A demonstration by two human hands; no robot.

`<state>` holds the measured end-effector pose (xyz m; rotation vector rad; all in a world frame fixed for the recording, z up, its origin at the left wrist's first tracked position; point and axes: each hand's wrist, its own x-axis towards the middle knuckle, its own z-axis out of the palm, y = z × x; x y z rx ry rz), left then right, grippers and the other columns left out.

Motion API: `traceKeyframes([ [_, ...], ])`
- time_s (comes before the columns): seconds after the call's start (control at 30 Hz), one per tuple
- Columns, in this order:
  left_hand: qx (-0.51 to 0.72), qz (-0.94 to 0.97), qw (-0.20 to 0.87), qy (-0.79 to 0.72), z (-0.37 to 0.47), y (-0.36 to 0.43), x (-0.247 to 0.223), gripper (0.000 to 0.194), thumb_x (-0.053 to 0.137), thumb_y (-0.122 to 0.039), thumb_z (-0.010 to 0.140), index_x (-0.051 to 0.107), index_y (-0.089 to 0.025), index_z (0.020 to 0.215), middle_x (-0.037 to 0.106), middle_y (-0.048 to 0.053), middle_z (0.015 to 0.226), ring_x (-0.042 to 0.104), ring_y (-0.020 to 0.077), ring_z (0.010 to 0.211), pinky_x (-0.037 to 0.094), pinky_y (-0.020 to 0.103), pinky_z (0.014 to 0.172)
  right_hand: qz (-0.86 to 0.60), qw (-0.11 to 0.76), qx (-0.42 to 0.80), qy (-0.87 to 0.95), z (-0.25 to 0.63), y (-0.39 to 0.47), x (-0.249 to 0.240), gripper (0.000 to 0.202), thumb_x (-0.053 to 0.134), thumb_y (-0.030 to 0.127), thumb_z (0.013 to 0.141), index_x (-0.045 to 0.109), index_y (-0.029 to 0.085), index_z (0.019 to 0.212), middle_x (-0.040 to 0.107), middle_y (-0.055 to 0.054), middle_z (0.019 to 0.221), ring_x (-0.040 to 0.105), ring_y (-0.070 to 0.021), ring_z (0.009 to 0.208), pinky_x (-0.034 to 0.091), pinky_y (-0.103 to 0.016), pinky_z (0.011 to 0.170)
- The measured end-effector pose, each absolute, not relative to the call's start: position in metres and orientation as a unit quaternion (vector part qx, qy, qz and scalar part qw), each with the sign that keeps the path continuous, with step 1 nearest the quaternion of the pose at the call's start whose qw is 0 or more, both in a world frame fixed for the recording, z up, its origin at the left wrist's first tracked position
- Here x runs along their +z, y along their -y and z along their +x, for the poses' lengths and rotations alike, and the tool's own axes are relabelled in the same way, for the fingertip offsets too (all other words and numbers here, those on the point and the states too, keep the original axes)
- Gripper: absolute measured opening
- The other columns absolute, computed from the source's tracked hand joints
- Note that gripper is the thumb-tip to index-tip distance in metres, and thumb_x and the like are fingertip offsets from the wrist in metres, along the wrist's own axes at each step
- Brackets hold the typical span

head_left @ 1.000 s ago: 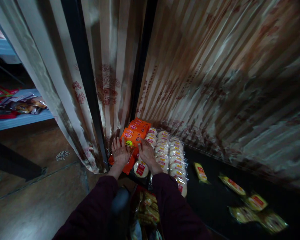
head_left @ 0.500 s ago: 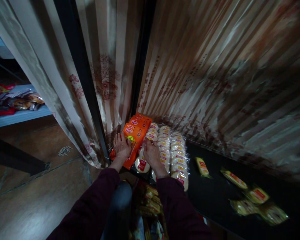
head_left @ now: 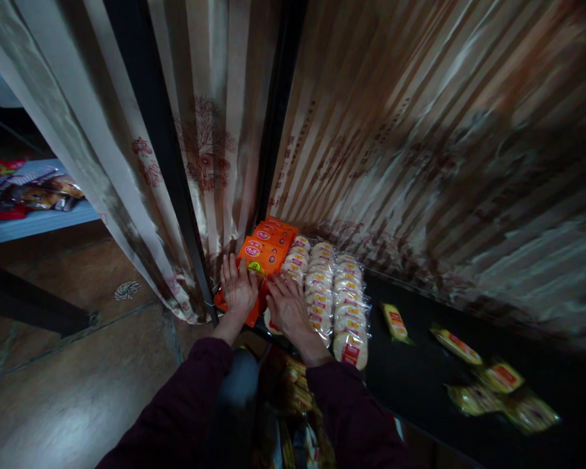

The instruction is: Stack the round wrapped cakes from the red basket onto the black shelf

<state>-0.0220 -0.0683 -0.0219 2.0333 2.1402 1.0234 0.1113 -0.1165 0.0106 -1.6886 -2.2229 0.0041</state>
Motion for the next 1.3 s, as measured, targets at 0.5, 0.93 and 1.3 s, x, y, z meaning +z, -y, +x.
traceKeyframes([
  [0.5, 0.300, 0.666, -0.006, -0.683, -0.022, 0.072, -0.037, 0.048, 0.041, -0.030, 0.091, 0.052, -0.008, 0.132, 0.041, 0.020, 0.146, 0.034, 0.0319, 0.139, 0.028, 0.050, 0.114, -0.656, 0.206, -0.017, 0.726, 0.108, 0.111, -0.008, 0.047, 0.042, 0.021, 0.087, 0.051, 0.010, 0.132, 0.049, -0.013, 0.143, 0.027, -0.0300, 0.140, 0.019, -0.049, 0.113],
  [0.93, 0.306, 0.643, 0.018, -0.702, -0.023, 0.068, -0.035, 0.054, 0.047, -0.030, 0.087, 0.050, -0.004, 0.134, 0.044, 0.023, 0.143, 0.034, 0.0336, 0.138, 0.027, 0.051, 0.114, -0.698, 0.137, -0.002, 0.703, 0.127, 0.061, 0.007, 0.050, 0.043, 0.019, 0.087, 0.045, 0.008, 0.136, 0.062, -0.016, 0.126, 0.042, -0.0287, 0.127, 0.019, -0.043, 0.108],
  [1.3, 0.325, 0.647, -0.007, -0.690, -0.024, 0.065, -0.043, 0.053, 0.047, -0.031, 0.086, 0.051, -0.004, 0.131, 0.046, 0.023, 0.141, 0.039, 0.0333, 0.135, 0.029, 0.051, 0.113, -0.632, 0.168, -0.022, 0.756, 0.136, 0.074, 0.008, 0.026, 0.045, 0.021, 0.087, 0.065, 0.017, 0.104, 0.069, -0.009, 0.113, 0.034, -0.0296, 0.132, 0.015, -0.047, 0.111],
])
